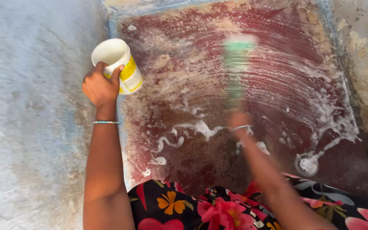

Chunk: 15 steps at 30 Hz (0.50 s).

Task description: The person scrubs the floor using a brush and pours water from a cup to rinse the area.

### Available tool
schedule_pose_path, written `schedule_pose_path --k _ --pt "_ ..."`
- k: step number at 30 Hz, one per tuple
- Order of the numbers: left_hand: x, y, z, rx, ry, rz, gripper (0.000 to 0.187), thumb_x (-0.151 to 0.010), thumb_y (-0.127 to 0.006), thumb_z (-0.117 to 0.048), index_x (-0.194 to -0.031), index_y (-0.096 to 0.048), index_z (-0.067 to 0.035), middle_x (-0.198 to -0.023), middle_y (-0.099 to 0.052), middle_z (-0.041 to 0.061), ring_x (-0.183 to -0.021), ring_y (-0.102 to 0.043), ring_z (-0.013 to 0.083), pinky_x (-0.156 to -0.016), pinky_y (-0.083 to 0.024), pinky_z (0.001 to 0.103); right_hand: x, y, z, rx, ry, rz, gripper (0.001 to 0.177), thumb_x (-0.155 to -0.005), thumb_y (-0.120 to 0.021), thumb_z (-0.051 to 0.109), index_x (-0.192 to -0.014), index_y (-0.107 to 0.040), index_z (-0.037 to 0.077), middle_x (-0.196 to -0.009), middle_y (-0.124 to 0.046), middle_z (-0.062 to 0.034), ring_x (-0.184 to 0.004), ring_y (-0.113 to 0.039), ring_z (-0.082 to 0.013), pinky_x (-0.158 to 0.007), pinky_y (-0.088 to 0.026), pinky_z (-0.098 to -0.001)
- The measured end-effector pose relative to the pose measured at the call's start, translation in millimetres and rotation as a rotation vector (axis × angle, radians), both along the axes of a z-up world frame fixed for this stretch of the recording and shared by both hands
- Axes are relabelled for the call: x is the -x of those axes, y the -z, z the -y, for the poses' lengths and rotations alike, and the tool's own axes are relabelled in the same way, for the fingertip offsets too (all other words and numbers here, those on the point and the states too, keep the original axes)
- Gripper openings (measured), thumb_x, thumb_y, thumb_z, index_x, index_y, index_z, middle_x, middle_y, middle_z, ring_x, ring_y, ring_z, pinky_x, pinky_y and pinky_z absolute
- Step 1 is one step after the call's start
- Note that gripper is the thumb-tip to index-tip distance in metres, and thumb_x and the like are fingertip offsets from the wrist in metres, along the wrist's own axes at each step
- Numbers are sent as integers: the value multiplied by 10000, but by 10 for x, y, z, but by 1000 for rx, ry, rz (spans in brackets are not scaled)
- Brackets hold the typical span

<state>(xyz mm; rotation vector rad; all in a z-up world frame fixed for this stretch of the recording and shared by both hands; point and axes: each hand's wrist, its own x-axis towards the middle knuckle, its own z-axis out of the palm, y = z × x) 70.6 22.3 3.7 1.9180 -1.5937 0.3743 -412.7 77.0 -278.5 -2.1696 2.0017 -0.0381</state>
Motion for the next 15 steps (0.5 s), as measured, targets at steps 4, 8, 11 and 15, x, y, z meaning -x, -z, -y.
schedule_pose_path --k 4,8,11,15 --pt "100 48 11 49 8 32 475 -866 -877 -567 -959 -745 -121 -873 -737 135 -793 -691 376 -642 -521 490 -1804 -82 132 -474 -173 109 636 -1036 -470 408 -1642 -273 413 -1048 -714 -205 -944 -709 -381 -827 -574 -529" --pt "47 68 -88 -2 7 13 486 -887 -886 -580 -1004 -760 -125 -890 -730 139 -815 -693 377 -658 -519 490 -1703 -242 1650 -194 -305 -138 313 -877 -624 267 -1130 -767 151 -1121 -745 -169 -1053 -720 -374 -868 -574 -541" --pt "2 91 -176 -60 -4 24 488 -866 -895 -577 -996 -759 -127 -910 -739 129 -813 -699 370 -653 -519 487 -521 -176 1920 -152 19 -102 363 -910 -598 307 -1224 -686 148 -1118 -728 -204 -1050 -708 -400 -882 -561 -539" --pt "-87 122 -117 -40 -10 67 483 -838 -911 -562 -976 -752 -127 -912 -740 121 -814 -703 360 -648 -522 479 1657 -575 1192 -42 621 101 451 -955 -564 359 -1350 -579 143 -1113 -706 -250 -1047 -692 -434 -899 -544 -535"
